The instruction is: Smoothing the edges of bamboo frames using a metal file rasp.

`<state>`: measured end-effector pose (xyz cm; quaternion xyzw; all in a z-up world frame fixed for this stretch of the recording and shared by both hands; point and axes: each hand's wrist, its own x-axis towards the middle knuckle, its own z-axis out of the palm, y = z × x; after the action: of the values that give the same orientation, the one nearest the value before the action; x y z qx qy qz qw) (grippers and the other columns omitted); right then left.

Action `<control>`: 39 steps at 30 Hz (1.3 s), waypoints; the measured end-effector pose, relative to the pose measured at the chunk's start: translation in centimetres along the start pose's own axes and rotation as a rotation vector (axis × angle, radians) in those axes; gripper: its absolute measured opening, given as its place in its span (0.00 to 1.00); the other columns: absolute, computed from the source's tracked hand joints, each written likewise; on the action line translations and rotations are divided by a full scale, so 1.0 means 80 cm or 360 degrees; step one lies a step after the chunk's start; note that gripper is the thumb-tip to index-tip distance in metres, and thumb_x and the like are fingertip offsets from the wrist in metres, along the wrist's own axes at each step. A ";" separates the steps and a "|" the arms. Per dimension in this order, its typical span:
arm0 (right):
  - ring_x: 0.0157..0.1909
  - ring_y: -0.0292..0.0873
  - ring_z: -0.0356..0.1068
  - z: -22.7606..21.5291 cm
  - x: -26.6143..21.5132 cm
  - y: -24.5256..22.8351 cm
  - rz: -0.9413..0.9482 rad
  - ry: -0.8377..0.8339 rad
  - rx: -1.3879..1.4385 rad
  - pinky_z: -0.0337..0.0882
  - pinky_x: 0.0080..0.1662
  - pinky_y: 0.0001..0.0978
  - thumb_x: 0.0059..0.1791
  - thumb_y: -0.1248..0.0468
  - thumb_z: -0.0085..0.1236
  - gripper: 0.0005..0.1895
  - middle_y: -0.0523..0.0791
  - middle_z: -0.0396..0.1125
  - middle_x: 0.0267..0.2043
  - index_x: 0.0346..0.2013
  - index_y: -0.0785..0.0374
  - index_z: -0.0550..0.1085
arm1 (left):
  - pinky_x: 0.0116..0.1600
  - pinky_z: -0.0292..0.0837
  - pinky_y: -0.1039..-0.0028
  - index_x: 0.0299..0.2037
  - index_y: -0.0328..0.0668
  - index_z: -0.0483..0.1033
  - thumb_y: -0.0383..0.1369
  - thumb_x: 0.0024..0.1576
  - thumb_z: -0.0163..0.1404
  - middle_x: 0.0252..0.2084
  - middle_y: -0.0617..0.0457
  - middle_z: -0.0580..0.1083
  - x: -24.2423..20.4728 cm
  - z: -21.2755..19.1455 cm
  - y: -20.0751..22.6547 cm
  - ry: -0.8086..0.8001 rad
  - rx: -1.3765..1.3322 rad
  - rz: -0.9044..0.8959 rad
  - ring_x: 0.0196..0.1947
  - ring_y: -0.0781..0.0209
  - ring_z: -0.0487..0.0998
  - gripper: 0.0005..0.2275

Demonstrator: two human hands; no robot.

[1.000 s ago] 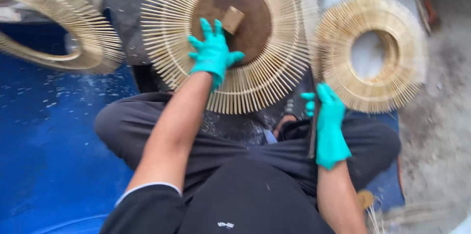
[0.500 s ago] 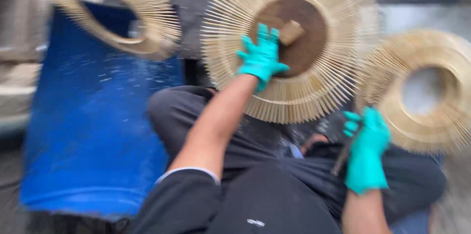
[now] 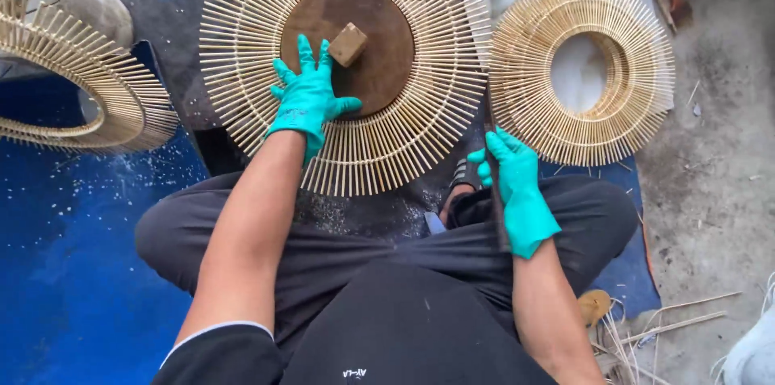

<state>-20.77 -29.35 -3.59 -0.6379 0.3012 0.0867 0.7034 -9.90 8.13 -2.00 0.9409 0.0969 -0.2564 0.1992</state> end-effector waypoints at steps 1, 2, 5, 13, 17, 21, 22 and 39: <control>0.19 0.36 0.67 0.003 0.002 0.003 -0.0010 -0.0003 0.0007 0.67 0.21 0.28 0.54 0.58 0.55 0.20 0.50 0.75 0.30 0.61 0.57 0.71 | 0.67 0.37 0.19 0.79 0.66 0.35 0.56 0.41 0.67 0.81 0.52 0.27 0.002 -0.004 0.002 0.0011 0.0003 0.0004 0.75 0.17 0.26 0.59; 0.19 0.36 0.67 0.007 0.004 0.005 -0.0033 0.0012 -0.0011 0.66 0.21 0.28 0.55 0.58 0.55 0.20 0.49 0.75 0.30 0.60 0.59 0.72 | 0.67 0.36 0.19 0.78 0.66 0.35 0.56 0.41 0.68 0.81 0.52 0.27 0.003 -0.009 0.004 0.0017 -0.0001 0.0009 0.75 0.17 0.26 0.59; 0.19 0.36 0.67 0.008 0.015 0.013 -0.0048 0.0010 -0.0003 0.66 0.21 0.28 0.56 0.57 0.55 0.20 0.49 0.76 0.31 0.60 0.62 0.72 | 0.67 0.35 0.20 0.78 0.67 0.36 0.55 0.41 0.68 0.81 0.52 0.27 0.004 -0.010 -0.003 0.0025 -0.0004 0.0017 0.75 0.18 0.25 0.59; 0.19 0.35 0.66 0.014 0.002 -0.002 -0.0054 -0.0051 0.0016 0.66 0.22 0.27 0.55 0.57 0.56 0.21 0.49 0.76 0.31 0.62 0.58 0.72 | 0.66 0.45 0.20 0.79 0.65 0.35 0.48 0.43 0.68 0.81 0.52 0.26 0.008 -0.003 0.027 -0.0016 -0.0109 -0.0177 0.74 0.15 0.31 0.57; 0.19 0.34 0.66 0.015 0.006 -0.012 -0.0013 -0.0071 -0.0012 0.66 0.22 0.27 0.55 0.58 0.55 0.21 0.48 0.75 0.31 0.62 0.58 0.72 | 0.64 0.50 0.21 0.78 0.56 0.31 0.54 0.45 0.66 0.80 0.50 0.24 0.001 -0.003 0.047 -0.0032 -0.0223 -0.0310 0.72 0.08 0.32 0.58; 0.19 0.34 0.66 -0.003 0.012 -0.002 0.0019 -0.0116 -0.0078 0.66 0.22 0.27 0.55 0.57 0.55 0.23 0.47 0.75 0.30 0.64 0.57 0.71 | 0.64 0.49 0.21 0.78 0.53 0.29 0.55 0.43 0.68 0.80 0.51 0.24 -0.012 0.002 0.046 0.0028 -0.0179 -0.0296 0.71 0.09 0.31 0.61; 0.19 0.34 0.66 0.004 0.016 -0.003 0.0004 -0.0119 -0.0071 0.66 0.22 0.27 0.55 0.57 0.55 0.23 0.47 0.75 0.30 0.64 0.57 0.71 | 0.64 0.49 0.21 0.78 0.53 0.29 0.55 0.43 0.68 0.80 0.51 0.24 -0.006 -0.003 0.048 0.0043 -0.0178 -0.0289 0.71 0.09 0.31 0.61; 0.19 0.36 0.67 0.011 0.008 0.014 -0.0021 0.0038 0.0002 0.66 0.22 0.29 0.56 0.55 0.55 0.15 0.48 0.75 0.29 0.52 0.61 0.74 | 0.67 0.46 0.22 0.78 0.55 0.33 0.54 0.41 0.69 0.80 0.52 0.25 -0.002 -0.008 0.027 -0.0033 -0.0041 -0.0158 0.73 0.11 0.29 0.61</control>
<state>-20.53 -28.50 -4.90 -0.6403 0.3055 0.0743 0.7008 -9.16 6.45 -0.74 0.9295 0.1449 -0.2744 0.1994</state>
